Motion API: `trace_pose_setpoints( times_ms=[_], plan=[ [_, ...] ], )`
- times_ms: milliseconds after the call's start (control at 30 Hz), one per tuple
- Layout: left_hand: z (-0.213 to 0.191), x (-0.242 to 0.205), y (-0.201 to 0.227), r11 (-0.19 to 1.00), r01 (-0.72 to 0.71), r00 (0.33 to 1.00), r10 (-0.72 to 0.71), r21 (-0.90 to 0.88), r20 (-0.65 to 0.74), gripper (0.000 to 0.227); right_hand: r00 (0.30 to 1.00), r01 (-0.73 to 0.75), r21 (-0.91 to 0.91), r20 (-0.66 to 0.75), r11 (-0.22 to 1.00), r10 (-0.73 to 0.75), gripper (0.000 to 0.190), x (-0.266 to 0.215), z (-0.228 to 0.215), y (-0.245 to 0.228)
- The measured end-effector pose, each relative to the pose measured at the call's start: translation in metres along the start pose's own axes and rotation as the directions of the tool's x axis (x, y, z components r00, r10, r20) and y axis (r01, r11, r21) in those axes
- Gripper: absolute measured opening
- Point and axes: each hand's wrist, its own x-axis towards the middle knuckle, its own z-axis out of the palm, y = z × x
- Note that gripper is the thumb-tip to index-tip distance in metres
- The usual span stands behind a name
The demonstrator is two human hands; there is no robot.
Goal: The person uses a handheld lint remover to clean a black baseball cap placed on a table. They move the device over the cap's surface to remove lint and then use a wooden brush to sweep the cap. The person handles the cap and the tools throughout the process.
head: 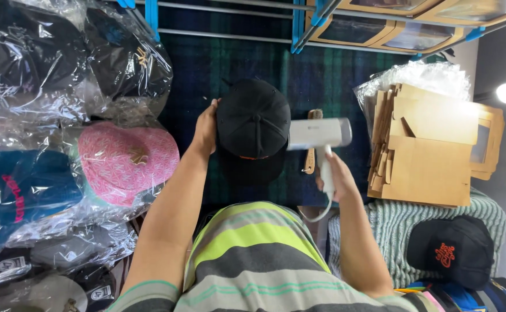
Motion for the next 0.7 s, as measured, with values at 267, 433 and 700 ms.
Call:
trace_pose_setpoints(
  times_ms=[267,433,700],
  plan=[
    [-0.015,-0.11,-0.048,0.98,-0.147,0.989,0.142,-0.134,-0.043,0.063,0.921,0.39,-0.125,0.053,0.912,-0.386,0.046,-0.084,0.005,0.039],
    [-0.033,-0.086,-0.108,0.993,-0.074,0.996,0.068,-0.09,-0.061,0.041,0.632,0.723,-0.497,0.196,0.479,-0.75,0.027,-0.121,0.059,-0.025],
    [-0.028,-0.081,-0.112,0.983,-0.182,0.978,0.183,0.012,-0.1,0.028,0.371,0.746,-0.665,0.373,0.034,-0.85,0.034,-0.131,0.132,-0.092]
  ],
)
